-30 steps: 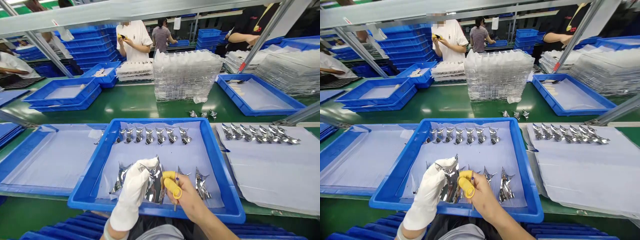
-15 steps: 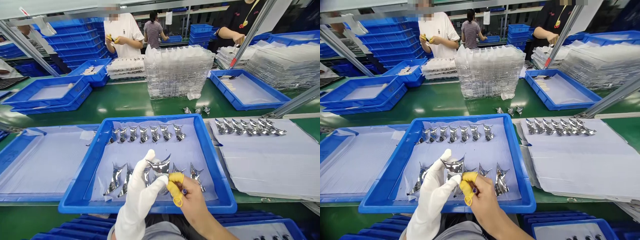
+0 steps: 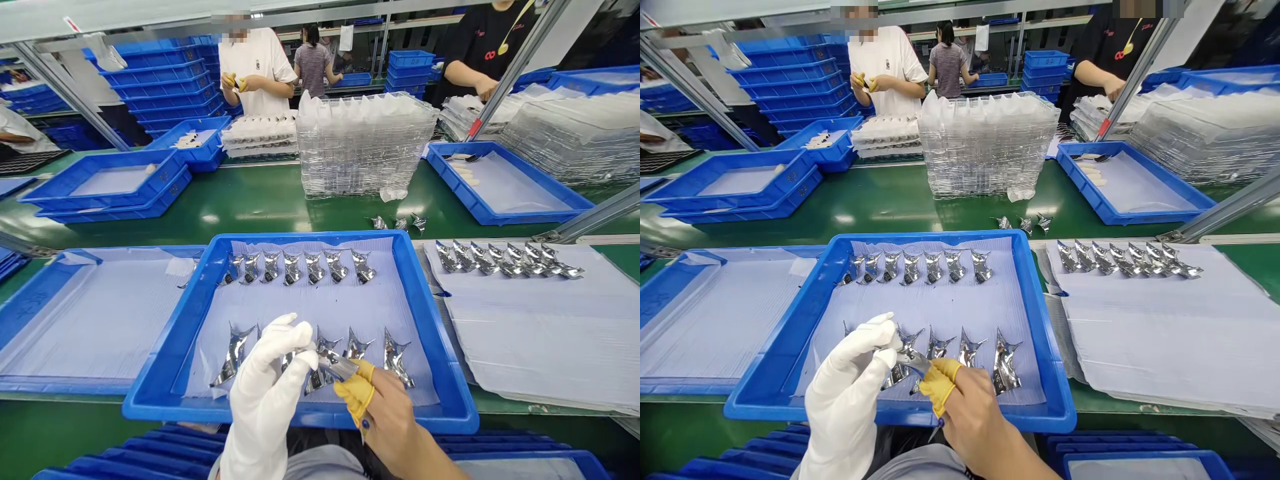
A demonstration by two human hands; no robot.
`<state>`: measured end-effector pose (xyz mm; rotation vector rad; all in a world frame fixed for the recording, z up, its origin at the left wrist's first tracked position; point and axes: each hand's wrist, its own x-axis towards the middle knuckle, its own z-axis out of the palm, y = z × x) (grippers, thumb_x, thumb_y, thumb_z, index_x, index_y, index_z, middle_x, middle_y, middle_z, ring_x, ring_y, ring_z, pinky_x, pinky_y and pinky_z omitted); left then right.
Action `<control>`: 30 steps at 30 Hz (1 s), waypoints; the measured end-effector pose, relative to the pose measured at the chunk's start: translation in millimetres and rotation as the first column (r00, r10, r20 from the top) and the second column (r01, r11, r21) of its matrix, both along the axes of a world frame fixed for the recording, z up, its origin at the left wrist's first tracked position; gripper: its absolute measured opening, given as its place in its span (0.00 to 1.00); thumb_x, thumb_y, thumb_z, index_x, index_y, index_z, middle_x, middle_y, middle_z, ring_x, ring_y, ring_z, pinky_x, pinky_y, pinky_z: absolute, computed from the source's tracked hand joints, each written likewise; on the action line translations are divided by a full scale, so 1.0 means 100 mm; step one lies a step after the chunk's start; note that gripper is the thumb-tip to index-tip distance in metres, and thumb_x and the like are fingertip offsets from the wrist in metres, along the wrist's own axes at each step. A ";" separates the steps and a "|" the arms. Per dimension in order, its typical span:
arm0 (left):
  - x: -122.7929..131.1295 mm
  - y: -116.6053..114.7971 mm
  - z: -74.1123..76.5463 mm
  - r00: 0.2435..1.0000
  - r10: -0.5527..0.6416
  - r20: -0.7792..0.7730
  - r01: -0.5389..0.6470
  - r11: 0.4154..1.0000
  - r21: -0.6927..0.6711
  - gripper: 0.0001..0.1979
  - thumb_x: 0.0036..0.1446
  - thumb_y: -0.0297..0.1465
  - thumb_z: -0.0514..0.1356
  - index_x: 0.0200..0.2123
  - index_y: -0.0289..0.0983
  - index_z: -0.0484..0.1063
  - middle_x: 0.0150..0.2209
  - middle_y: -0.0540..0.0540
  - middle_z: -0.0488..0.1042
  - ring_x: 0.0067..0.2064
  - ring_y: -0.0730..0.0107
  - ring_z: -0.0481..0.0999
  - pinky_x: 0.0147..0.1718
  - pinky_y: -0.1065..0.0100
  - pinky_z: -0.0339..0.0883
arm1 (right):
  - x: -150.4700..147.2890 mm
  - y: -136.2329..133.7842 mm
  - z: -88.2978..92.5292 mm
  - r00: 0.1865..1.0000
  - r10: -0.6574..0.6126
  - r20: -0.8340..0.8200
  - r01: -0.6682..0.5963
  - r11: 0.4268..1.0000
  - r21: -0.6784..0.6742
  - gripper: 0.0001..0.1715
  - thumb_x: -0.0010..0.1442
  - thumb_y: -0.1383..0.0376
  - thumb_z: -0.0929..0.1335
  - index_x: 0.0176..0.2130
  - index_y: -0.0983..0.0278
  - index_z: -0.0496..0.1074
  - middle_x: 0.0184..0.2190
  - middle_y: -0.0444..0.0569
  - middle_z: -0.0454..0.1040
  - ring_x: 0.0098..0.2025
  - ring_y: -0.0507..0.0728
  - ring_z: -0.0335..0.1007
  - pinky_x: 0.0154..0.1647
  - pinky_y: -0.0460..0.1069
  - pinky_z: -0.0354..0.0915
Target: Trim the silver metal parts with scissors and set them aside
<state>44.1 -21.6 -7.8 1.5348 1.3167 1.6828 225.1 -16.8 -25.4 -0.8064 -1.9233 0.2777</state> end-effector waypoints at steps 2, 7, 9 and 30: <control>0.02 0.00 0.04 0.998 -0.030 -0.052 0.033 0.997 0.063 0.18 0.62 0.21 0.65 0.51 0.47 0.79 0.39 0.53 0.84 0.47 0.67 0.81 0.63 0.54 0.67 | -0.03 0.01 -0.03 0.999 -0.004 -0.042 0.002 0.999 -0.049 0.16 0.69 0.77 0.61 0.40 0.63 0.75 0.29 0.50 0.80 0.26 0.54 0.76 0.26 0.47 0.67; 0.08 -0.02 0.11 0.987 0.007 -0.159 0.019 0.987 0.161 0.17 0.63 0.23 0.64 0.51 0.47 0.79 0.34 0.53 0.83 0.38 0.66 0.81 0.61 0.44 0.68 | -0.08 0.06 -0.07 0.982 0.058 -0.180 -0.103 0.963 -0.248 0.14 0.71 0.72 0.64 0.33 0.61 0.72 0.26 0.46 0.76 0.24 0.53 0.70 0.25 0.46 0.65; 0.09 -0.04 0.12 0.981 0.021 -0.194 0.013 0.985 0.172 0.16 0.63 0.24 0.64 0.51 0.47 0.79 0.34 0.52 0.83 0.37 0.66 0.81 0.61 0.43 0.67 | -0.08 0.08 -0.06 0.972 0.078 -0.224 -0.145 0.941 -0.305 0.15 0.71 0.71 0.64 0.31 0.61 0.70 0.25 0.45 0.74 0.25 0.53 0.68 0.25 0.46 0.65; 0.06 -0.06 0.10 0.991 0.124 -0.051 -0.126 0.991 -0.036 0.19 0.62 0.26 0.66 0.54 0.52 0.78 0.39 0.54 0.82 0.42 0.66 0.80 0.69 0.44 0.55 | -0.01 -0.07 0.13 0.999 -0.033 0.014 0.032 0.999 0.039 0.17 0.69 0.76 0.62 0.51 0.66 0.76 0.35 0.56 0.85 0.35 0.59 0.83 0.34 0.49 0.76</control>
